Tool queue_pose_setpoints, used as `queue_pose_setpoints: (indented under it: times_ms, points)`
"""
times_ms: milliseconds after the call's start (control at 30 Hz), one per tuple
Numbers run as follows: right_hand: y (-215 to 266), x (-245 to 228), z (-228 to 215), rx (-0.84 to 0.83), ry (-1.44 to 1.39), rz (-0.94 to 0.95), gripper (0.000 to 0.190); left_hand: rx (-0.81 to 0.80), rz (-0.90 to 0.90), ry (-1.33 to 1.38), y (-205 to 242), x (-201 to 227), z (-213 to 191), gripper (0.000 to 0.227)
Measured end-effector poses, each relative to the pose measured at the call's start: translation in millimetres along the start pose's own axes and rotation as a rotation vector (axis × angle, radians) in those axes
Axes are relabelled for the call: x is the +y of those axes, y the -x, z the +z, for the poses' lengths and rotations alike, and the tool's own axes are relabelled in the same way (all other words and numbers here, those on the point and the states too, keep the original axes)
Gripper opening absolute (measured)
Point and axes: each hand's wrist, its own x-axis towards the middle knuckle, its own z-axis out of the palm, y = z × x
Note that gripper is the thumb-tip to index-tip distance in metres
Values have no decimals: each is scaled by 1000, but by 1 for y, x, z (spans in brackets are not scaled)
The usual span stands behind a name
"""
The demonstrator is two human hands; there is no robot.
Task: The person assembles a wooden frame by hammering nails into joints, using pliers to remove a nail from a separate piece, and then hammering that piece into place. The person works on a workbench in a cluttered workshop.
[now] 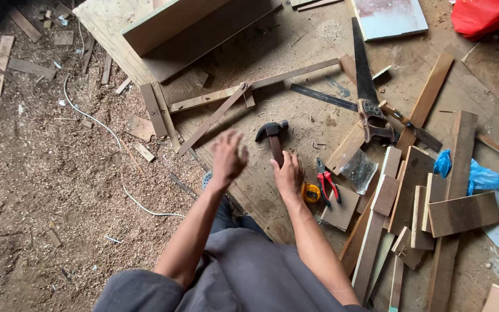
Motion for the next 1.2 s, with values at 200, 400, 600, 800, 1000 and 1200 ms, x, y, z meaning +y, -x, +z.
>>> queue_pose_setpoints:
  times_ms: [200, 400, 600, 800, 1000, 1200]
  points:
    - [3, -9, -11, -24, 5, -2, 54, 65, 170, 197, 38, 51, -6, 45]
    - [2, -16, -13, -142, -93, 173, 55, -26, 29, 199, 25, 35, 14, 51]
    - [-1, -14, -15, -87, -42, 81, 51, 4, 9, 195, 10, 13, 34, 55]
    - [-2, -16, -11, -79, -30, 88, 46, -55, -19, 223, 1, 6, 32, 57]
    - [-2, -26, -1, -95, -194, 165, 45, -50, 10, 223, -21, -6, 24, 57]
    - [-10, -49, 12, -7, -77, 114, 49, 48, 185, 257, -59, -12, 21, 55]
